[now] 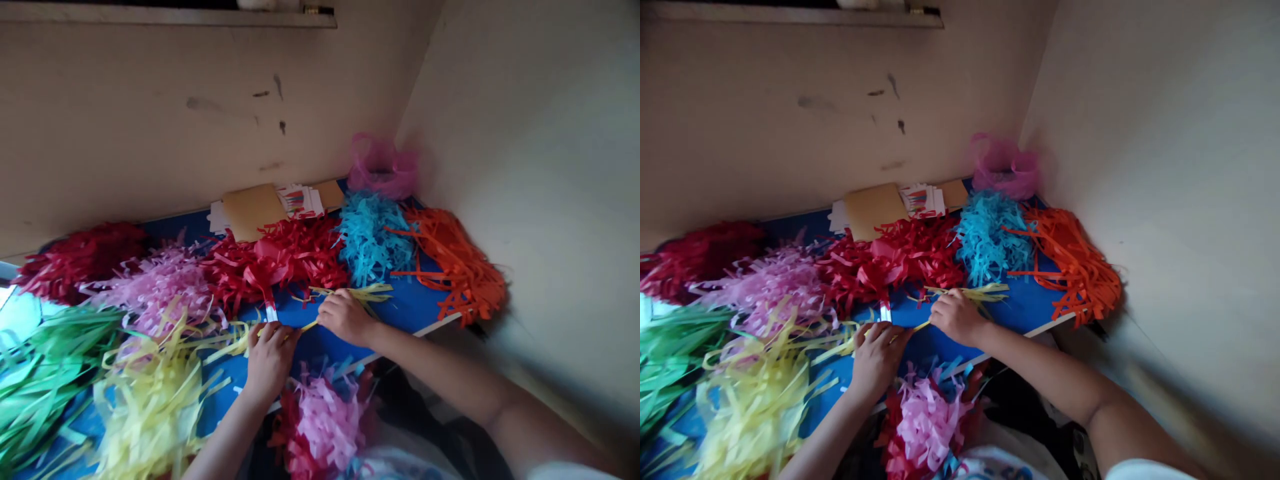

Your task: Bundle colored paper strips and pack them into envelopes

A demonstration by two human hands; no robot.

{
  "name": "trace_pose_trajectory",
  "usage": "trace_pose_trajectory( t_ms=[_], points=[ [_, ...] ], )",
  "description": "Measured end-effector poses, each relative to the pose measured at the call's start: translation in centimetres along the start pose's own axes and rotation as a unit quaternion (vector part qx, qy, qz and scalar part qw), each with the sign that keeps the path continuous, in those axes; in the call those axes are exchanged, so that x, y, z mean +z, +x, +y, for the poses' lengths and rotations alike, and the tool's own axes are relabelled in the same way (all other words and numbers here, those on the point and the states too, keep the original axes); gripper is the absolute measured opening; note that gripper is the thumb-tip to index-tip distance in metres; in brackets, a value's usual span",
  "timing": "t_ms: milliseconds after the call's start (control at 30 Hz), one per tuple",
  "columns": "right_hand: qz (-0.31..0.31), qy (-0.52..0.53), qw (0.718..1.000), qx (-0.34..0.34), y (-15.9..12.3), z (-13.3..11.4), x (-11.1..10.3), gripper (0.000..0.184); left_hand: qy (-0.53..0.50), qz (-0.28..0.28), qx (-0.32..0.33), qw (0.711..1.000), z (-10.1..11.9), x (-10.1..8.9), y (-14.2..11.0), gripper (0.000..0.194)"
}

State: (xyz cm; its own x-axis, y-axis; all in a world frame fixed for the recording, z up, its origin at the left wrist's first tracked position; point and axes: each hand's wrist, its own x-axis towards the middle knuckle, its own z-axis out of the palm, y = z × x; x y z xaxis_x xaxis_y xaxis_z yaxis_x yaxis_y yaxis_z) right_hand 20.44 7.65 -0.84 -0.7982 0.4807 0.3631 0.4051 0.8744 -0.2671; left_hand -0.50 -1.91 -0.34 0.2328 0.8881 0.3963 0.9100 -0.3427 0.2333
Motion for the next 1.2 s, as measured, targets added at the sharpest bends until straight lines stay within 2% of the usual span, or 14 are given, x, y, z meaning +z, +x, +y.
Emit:
trace_pose_trajectory(
  t_ms=[133, 233, 400, 567, 633, 733, 833, 933, 1067, 1200],
  points=[
    [0.015, 0.054, 0.997, 0.052, -1.6, 2.2, 0.0, 0.011, -0.047, -0.006, -0.027, 0.999, -1.5, 0.6, -1.2, 0.023],
    [0.012, 0.084, 0.993, 0.082, -2.0, 3.0, -0.4, 0.014, -0.073, -0.009, -0.048, 0.996, -2.0, 0.9, -1.5, 0.026],
    [-0.002, 0.102, 0.989, 0.107, -1.7, 2.6, -0.9, 0.010, -0.071, -0.016, -0.085, 0.994, -1.4, 0.9, -1.1, 0.025],
    [-0.009, 0.075, 0.986, 0.149, -1.0, 2.0, -0.5, 0.012, -0.013, -0.031, -0.123, 0.992, -0.4, 0.7, -0.3, 0.025],
    [-0.016, 0.064, 0.988, 0.143, -0.8, 1.9, -0.6, 0.009, 0.006, -0.037, -0.124, 0.992, -0.2, 0.5, -0.1, 0.022],
    [-0.036, 0.062, 0.993, 0.093, -0.8, 1.8, -1.2, 0.008, 0.015, -0.046, -0.085, 0.995, 0.1, 0.1, 0.0, 0.018],
    [-0.043, 0.025, 0.999, 0.006, -0.9, 1.7, -1.7, 0.006, 0.032, -0.049, 0.005, 0.998, 0.4, -0.1, 0.0, 0.033],
    [-0.033, -0.050, 0.996, -0.062, -0.6, 1.6, -1.6, 0.019, 0.046, -0.035, 0.051, 0.997, 0.9, 0.3, 0.6, 0.030],
    [-0.018, -0.066, 0.996, -0.060, 0.2, 0.7, -2.0, 0.021, 0.051, -0.003, 0.071, 0.996, 1.4, 0.1, 2.1, 0.023],
    [0.028, 0.036, 0.999, 0.023, 0.7, -1.9, -5.5, 0.011, 0.041, 0.054, 0.086, 0.994, 1.9, -3.0, 2.6, 0.020]
  ],
)
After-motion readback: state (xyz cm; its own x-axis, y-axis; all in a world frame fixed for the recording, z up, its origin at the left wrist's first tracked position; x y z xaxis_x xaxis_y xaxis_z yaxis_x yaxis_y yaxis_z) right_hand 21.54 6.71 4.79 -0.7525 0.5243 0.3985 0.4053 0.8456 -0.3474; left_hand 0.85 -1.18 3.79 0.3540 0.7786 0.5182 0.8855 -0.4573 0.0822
